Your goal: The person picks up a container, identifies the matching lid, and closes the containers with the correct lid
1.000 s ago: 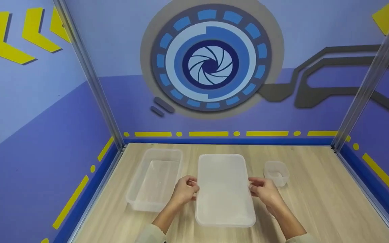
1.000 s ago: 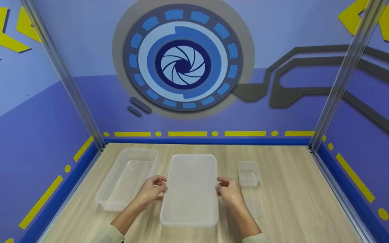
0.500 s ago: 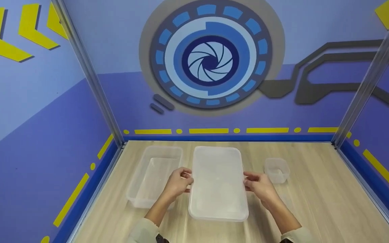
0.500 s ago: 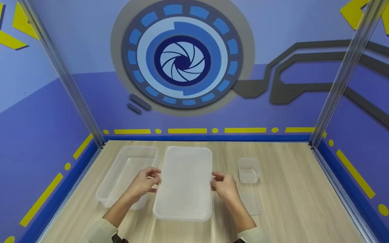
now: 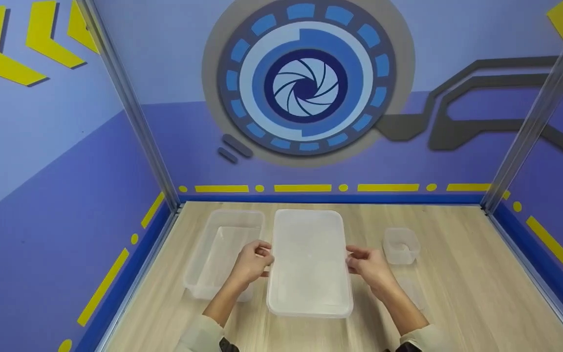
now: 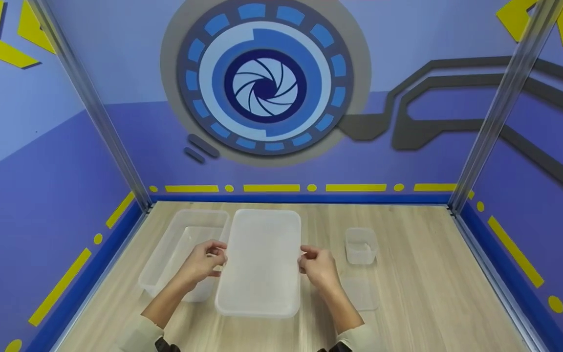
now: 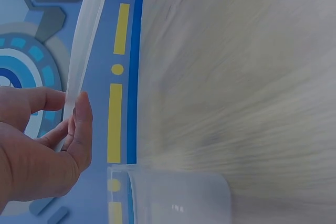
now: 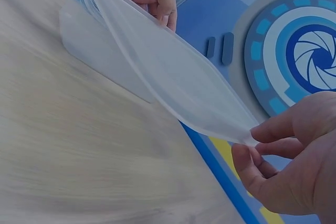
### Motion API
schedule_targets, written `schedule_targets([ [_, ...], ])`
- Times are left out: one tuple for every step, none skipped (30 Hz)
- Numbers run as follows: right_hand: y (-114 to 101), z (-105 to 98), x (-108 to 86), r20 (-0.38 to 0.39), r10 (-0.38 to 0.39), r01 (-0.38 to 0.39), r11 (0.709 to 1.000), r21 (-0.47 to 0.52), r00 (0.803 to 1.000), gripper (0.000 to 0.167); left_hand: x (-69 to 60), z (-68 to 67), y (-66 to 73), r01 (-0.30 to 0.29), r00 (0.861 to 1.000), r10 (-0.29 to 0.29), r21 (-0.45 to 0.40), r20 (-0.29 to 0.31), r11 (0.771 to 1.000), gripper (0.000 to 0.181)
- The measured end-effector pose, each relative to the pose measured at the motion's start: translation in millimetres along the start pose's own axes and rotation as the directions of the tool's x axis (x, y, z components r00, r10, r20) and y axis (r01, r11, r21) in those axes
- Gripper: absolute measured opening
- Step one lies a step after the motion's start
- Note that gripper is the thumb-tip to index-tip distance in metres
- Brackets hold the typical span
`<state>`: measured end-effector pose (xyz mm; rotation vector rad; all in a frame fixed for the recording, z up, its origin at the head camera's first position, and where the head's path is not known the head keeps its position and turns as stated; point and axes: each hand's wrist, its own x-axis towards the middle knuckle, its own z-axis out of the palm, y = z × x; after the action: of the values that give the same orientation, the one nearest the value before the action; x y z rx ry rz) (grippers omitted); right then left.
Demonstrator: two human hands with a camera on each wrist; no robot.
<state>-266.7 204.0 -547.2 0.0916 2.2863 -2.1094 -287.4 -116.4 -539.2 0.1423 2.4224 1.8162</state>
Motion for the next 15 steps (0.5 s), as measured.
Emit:
schedule_targets([
  [-0.1,0.6,0.3,-0.003,0.0,0.0,1.0,0.0,1.0,0.038,0.4,-0.5,-0.1,0.0,1.0,0.0,0.003,-0.001,1.0,0.033],
  [-0.3,1.1,0.3,-0.004,0.0,0.0,1.0,-0.003,1.0,0.038,0.7,-0.9,-0.3,0.0,1.0,0.0,0.006,-0.001,1.0,0.033],
  [-0.7,1.6,0.3,-0.006,0.0,0.0,1.0,-0.004,1.0,0.038,1.0,-1.4,-0.5,0.001,1.0,-0.001,0.006,-0.002,1.0,0.033],
  [-1.0,1.9,0.3,-0.005,0.0,0.0,1.0,-0.01,1.0,0.038,1.3,-1.8,-0.7,0.002,1.0,-0.002,0.005,-0.004,1.0,0.033],
  [-1.3,2.3,0.6,-0.004,-0.001,0.001,1.0,-0.013,1.0,0.038,1.4,-2.2,-0.8,0.002,1.0,-0.002,0.004,-0.006,1.0,0.034],
  [-1.5,2.6,0.7,-0.004,-0.001,0.001,1.0,-0.015,1.0,0.038,1.6,-2.6,-1.1,0.004,1.0,-0.004,0.002,-0.008,1.0,0.034],
  [-1.5,3.0,1.1,-0.004,-0.002,0.002,1.0,-0.016,1.0,0.038,1.6,-2.9,-1.4,0.005,1.0,-0.005,0.002,-0.011,1.0,0.034],
  [-1.5,3.2,1.2,-0.002,-0.004,0.004,1.0,-0.019,1.0,0.038,1.8,-3.1,-1.7,0.005,1.0,-0.005,0.0,-0.012,1.0,0.034],
  [-1.6,3.5,1.3,-0.001,-0.004,0.004,1.0,-0.021,1.0,0.038,1.9,-3.4,-2.2,0.005,1.0,-0.005,-0.002,-0.013,1.0,0.033],
  [-1.6,3.6,1.2,0.001,-0.004,0.004,1.0,-0.024,1.0,0.038,2.0,-3.6,-2.4,0.005,1.0,-0.005,-0.002,-0.014,1.0,0.033],
  [-1.6,3.9,1.4,0.001,-0.004,0.004,1.0,-0.022,1.0,0.038,2.1,-3.7,-2.7,0.006,1.0,-0.006,-0.002,-0.014,1.0,0.033],
  [-1.5,4.1,1.7,0.002,-0.003,0.003,1.0,-0.022,1.0,0.038,2.4,-3.8,-3.2,0.007,1.0,-0.007,-0.001,-0.014,1.0,0.033],
  [-1.4,4.4,2.1,0.003,-0.003,0.003,1.0,-0.022,1.0,0.039,2.5,-4.0,-3.3,0.007,1.0,-0.007,0.001,-0.015,1.0,0.033],
  [-1.6,4.6,2.6,0.004,-0.001,0.001,1.0,-0.022,1.0,0.039,2.7,-4.1,-3.4,0.008,1.0,-0.008,0.002,-0.015,1.0,0.033],
  [-1.7,4.8,3.4,0.003,0.001,-0.001,1.0,-0.02,1.0,0.039,2.8,-4.3,-3.2,0.01,1.0,-0.01,0.002,-0.016,1.0,0.033],
])
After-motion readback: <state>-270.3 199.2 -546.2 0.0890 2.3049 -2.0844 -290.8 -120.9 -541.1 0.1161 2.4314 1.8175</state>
